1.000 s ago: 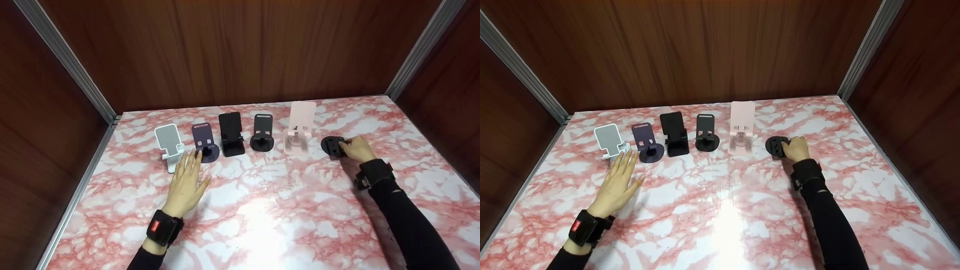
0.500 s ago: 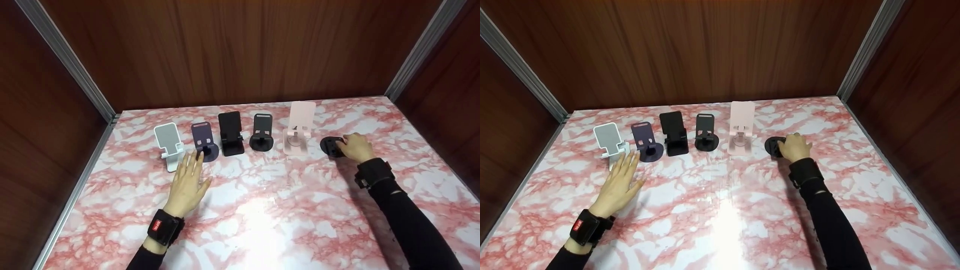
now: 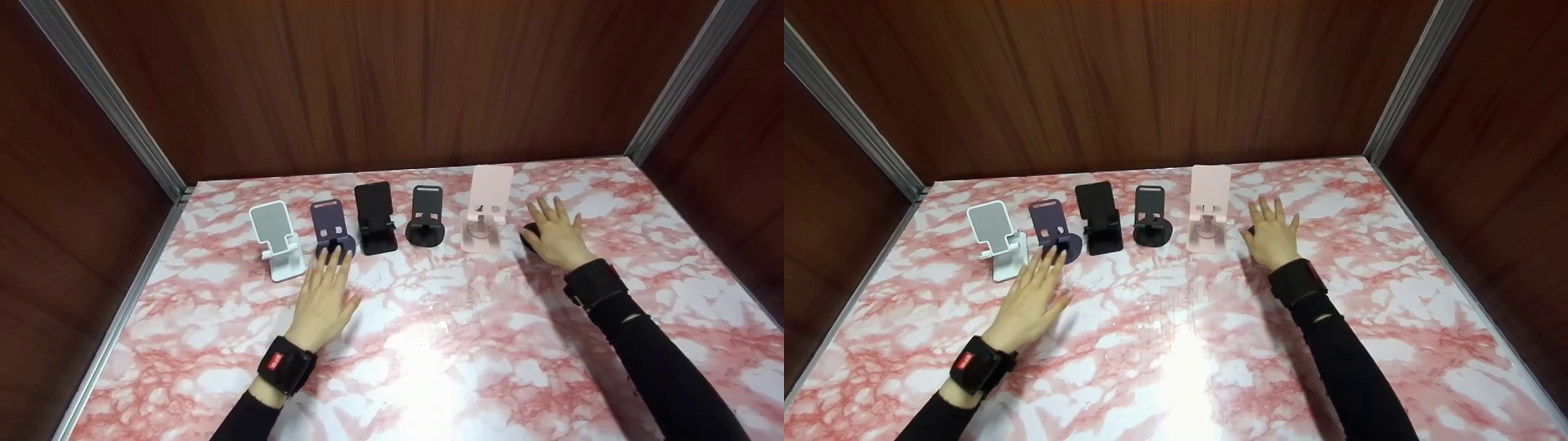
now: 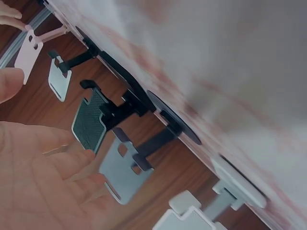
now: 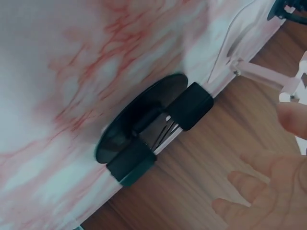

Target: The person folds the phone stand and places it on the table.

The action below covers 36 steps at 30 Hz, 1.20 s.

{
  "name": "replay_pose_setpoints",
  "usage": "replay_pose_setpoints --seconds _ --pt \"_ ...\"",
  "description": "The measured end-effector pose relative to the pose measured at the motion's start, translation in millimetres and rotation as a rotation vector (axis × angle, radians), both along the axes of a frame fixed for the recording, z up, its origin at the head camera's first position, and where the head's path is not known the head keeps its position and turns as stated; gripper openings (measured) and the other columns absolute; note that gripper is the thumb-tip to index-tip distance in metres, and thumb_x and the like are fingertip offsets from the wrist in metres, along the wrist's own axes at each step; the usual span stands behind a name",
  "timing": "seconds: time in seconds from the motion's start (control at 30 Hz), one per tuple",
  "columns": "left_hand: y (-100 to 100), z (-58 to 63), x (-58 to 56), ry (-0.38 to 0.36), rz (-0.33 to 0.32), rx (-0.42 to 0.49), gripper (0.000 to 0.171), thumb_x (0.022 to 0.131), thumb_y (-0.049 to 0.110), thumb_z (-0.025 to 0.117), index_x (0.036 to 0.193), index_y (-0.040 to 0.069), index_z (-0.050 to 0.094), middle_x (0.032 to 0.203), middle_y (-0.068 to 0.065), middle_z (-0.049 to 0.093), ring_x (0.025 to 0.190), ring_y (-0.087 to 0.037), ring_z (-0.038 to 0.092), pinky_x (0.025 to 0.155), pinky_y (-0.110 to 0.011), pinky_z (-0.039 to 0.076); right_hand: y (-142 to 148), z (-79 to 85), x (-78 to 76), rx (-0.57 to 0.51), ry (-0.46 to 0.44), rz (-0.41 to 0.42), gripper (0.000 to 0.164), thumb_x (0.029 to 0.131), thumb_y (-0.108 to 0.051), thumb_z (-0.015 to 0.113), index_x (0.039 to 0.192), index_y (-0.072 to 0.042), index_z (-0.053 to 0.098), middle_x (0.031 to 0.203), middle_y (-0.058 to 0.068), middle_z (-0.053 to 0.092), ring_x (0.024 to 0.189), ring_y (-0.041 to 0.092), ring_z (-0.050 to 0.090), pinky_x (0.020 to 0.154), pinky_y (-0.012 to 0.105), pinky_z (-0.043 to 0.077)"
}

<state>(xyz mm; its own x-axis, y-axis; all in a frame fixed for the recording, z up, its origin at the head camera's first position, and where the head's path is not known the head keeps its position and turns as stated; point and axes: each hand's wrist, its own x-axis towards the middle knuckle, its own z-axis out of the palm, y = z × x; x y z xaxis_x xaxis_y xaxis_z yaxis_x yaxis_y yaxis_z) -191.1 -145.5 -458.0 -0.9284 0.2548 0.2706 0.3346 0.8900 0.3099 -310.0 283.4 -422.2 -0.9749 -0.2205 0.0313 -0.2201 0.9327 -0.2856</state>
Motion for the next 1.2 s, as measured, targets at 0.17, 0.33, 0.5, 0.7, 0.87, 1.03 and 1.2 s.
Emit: replay_pose_setpoints --seconds 0.17,0.33,0.5,0.7,0.87,1.03,1.2 --pt "13 4.4 -8.5 0.0 -0.023 -0.022 0.072 0.098 0.038 0.055 0.155 0.004 0.027 0.162 -0.019 0.023 0.152 -0.04 0.014 0.125 -0.057 0.011 -5 -1.2 0.7 0.005 -0.005 0.025 0.065 0.105 -0.032 0.043 0.157 -0.003 0.018 0.163 0.025 0.012 0.149 0.05 -0.003 0.108 0.082 -0.002" --pt "27 7.6 -17.2 -0.001 -0.041 -0.059 0.073 0.099 0.042 0.052 0.156 0.006 0.024 0.163 -0.018 0.022 0.152 -0.04 0.015 0.125 -0.056 0.013 -12 -0.2 1.0 -0.002 -0.013 0.051 0.066 0.106 -0.037 0.039 0.158 -0.006 0.014 0.164 0.022 0.009 0.149 0.049 -0.005 0.109 0.082 -0.003" --pt "44 8.4 -23.2 -0.014 -0.066 -0.058 0.073 0.099 0.042 0.053 0.156 0.006 0.025 0.163 -0.017 0.022 0.152 -0.04 0.015 0.125 -0.055 0.012 -17 -0.1 1.0 -0.035 -0.012 0.067 0.07 0.106 -0.046 0.035 0.158 -0.007 0.011 0.165 0.02 0.009 0.149 0.05 -0.005 0.11 0.081 -0.002" --pt "63 9.3 -27.0 -0.017 -0.088 -0.061 0.07 0.099 0.042 0.052 0.154 0.006 0.03 0.164 -0.015 0.021 0.152 -0.038 0.015 0.125 -0.055 0.014 -23 -0.7 1.6 -0.11 -0.033 0.091 0.069 0.106 -0.041 0.036 0.158 -0.004 0.011 0.164 0.023 0.01 0.148 0.053 -0.003 0.11 0.08 -0.002" --pt "74 10.5 -30.4 -0.039 -0.095 -0.07 0.069 0.1 0.042 0.052 0.155 0.008 0.029 0.164 -0.014 0.021 0.153 -0.035 0.012 0.125 -0.054 0.014 -25 -1.4 1.0 -0.153 -0.042 0.107 0.065 0.107 -0.033 0.038 0.156 0.001 0.013 0.162 0.026 0.011 0.147 0.055 -0.001 0.112 0.078 -0.002" --pt "83 13.2 -31.7 -0.058 -0.107 -0.077 0.07 0.1 0.042 0.051 0.157 0.009 0.025 0.163 -0.017 0.024 0.153 -0.035 0.011 0.126 -0.052 0.012 -26 -2.9 -2.6 -0.221 -0.068 0.118 0.065 0.107 -0.034 0.035 0.156 0.004 0.012 0.161 0.028 0.014 0.147 0.054 -0.001 0.116 0.073 0.002" --pt "90 12.3 -31.5 -0.058 -0.115 -0.097 0.071 0.1 0.044 0.049 0.157 0.01 0.024 0.163 -0.015 0.024 0.153 -0.035 0.012 0.126 -0.051 0.013 -27 -5.7 -6.2 -0.322 -0.073 0.083 0.063 0.108 -0.034 0.033 0.156 0.001 0.015 0.159 0.029 0.02 0.148 0.05 0.011 0.12 0.065 0.013"
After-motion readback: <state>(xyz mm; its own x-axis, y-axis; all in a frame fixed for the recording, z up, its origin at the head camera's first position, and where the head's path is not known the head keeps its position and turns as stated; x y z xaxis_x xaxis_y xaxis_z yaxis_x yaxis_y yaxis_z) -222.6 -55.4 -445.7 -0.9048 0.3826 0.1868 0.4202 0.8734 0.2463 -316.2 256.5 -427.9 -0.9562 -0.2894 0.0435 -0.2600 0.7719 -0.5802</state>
